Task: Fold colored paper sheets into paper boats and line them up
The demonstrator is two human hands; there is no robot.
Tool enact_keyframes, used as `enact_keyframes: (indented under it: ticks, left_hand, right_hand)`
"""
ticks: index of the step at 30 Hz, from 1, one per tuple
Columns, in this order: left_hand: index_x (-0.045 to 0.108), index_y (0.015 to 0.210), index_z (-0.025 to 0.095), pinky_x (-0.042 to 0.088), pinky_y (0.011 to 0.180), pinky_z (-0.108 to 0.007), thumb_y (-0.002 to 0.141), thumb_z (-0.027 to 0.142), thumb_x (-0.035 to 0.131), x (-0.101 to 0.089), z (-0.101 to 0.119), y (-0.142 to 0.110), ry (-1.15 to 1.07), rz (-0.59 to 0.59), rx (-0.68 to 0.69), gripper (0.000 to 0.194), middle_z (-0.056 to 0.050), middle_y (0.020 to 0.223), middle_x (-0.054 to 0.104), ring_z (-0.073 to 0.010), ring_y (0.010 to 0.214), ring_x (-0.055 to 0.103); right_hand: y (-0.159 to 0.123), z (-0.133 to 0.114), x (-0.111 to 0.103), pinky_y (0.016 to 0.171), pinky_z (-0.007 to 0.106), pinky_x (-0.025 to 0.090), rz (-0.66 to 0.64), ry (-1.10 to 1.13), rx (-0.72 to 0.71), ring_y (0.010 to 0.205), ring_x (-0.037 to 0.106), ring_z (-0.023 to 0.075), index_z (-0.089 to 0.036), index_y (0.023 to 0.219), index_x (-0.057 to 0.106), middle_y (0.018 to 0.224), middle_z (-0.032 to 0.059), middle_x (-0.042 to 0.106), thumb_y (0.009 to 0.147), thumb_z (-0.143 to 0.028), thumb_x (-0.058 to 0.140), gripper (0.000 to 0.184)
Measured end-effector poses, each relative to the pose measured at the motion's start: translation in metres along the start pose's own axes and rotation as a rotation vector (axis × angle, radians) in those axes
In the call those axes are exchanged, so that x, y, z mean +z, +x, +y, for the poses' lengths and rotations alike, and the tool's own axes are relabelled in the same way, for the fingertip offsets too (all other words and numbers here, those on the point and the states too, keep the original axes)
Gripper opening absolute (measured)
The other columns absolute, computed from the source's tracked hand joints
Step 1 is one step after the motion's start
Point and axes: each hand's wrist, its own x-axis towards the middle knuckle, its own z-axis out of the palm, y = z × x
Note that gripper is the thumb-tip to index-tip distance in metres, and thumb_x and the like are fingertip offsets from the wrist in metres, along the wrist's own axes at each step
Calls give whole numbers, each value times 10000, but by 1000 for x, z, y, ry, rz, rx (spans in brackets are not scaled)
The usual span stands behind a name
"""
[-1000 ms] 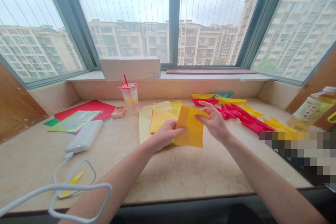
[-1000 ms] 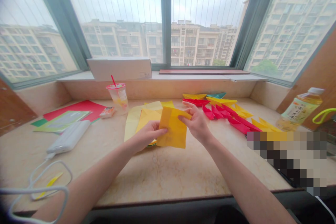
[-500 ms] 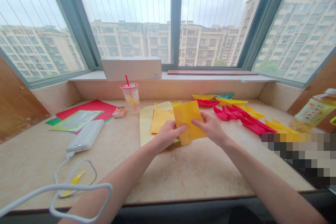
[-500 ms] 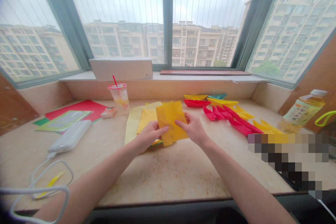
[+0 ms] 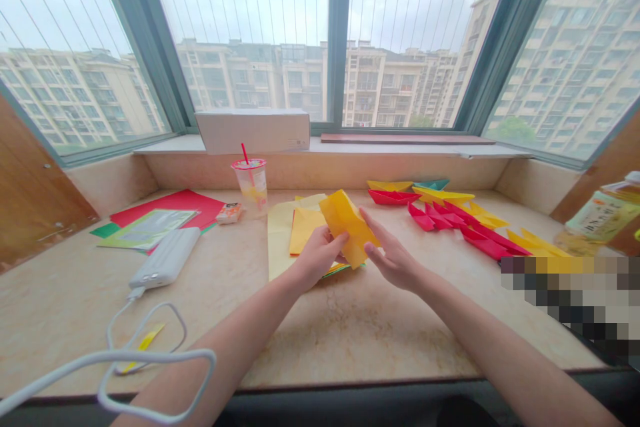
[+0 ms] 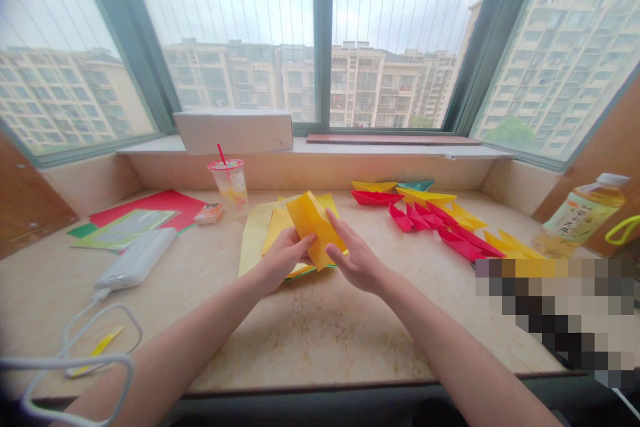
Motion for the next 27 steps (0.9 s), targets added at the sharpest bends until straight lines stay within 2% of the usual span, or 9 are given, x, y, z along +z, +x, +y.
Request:
enact_keyframes:
  ticks: [4,8,12,16,19,21,25,27]
  left_hand:
    - [635,1011,134,561,659,-315,790,449,692,-1,0,1,21,38,33,388,-102,960,706,-223,810,688]
    - [638,962,119,530,592,-274,800,419,665,-1,-3,3,139,5,46,342,-73,847,687,-189,718,661]
    - [655,874,110,472,561,-243,813,435,637,0,-6,3,220,-29,76,332,-43,740,656,-155,640,609]
    - [685,897,108,475,660,-263,811,465,653,0,-5,2,231,-31,132,370,-67,834,697,-186,745,629]
    - [704,869,104,469,675,-264,779,472,694,-1,-1,2,217,0,111,379,-73,846,708,-205,782,635]
    - [713,883,98,470,673,-268,772,474,704,-3,1,2,168,-16,65,392,-78,838,711,-207,776,640]
    - [723,1005,106,488,758,-298,743,440,750,-5,3,-1,68,-144,-12,425,-105,937,727,-224,843,662]
    - [727,1007,120,488,756,-293,732,418,767,-5,2,-3,58,-207,-49,408,-104,948,726,-217,837,667]
  right_hand:
    - [-1,3,0,1182,483,237,-135,27,-27,1449,283,266,-329,1530,241,1579,24,312,970,-603,295,625]
    - [-2,4,-2,1193,522,176,-179,3,27,1478,201,274,-332,1520,257,1564,7,345,974,-612,241,613]
    - [-3,5,0,1200,526,163,-184,3,56,1469,235,268,-315,1521,252,1568,17,331,990,-566,281,587]
    - [-4,5,2,1206,504,177,-199,20,66,1469,240,246,-309,1522,245,1575,10,306,1005,-514,307,560]
    - [-4,3,4,1202,492,215,-204,46,58,1453,282,251,-315,1513,282,1571,4,313,994,-495,374,557]
    - [-3,1,4,1177,505,276,-162,69,65,1418,357,269,-318,1495,343,1538,19,386,981,-487,421,546]
    - [1,-5,3,1002,511,492,26,230,175,1228,581,292,-315,1507,303,1359,82,600,943,-466,524,625]
    - [4,-7,1,940,487,536,78,370,224,1129,647,278,-308,1508,286,1247,86,673,914,-450,581,678]
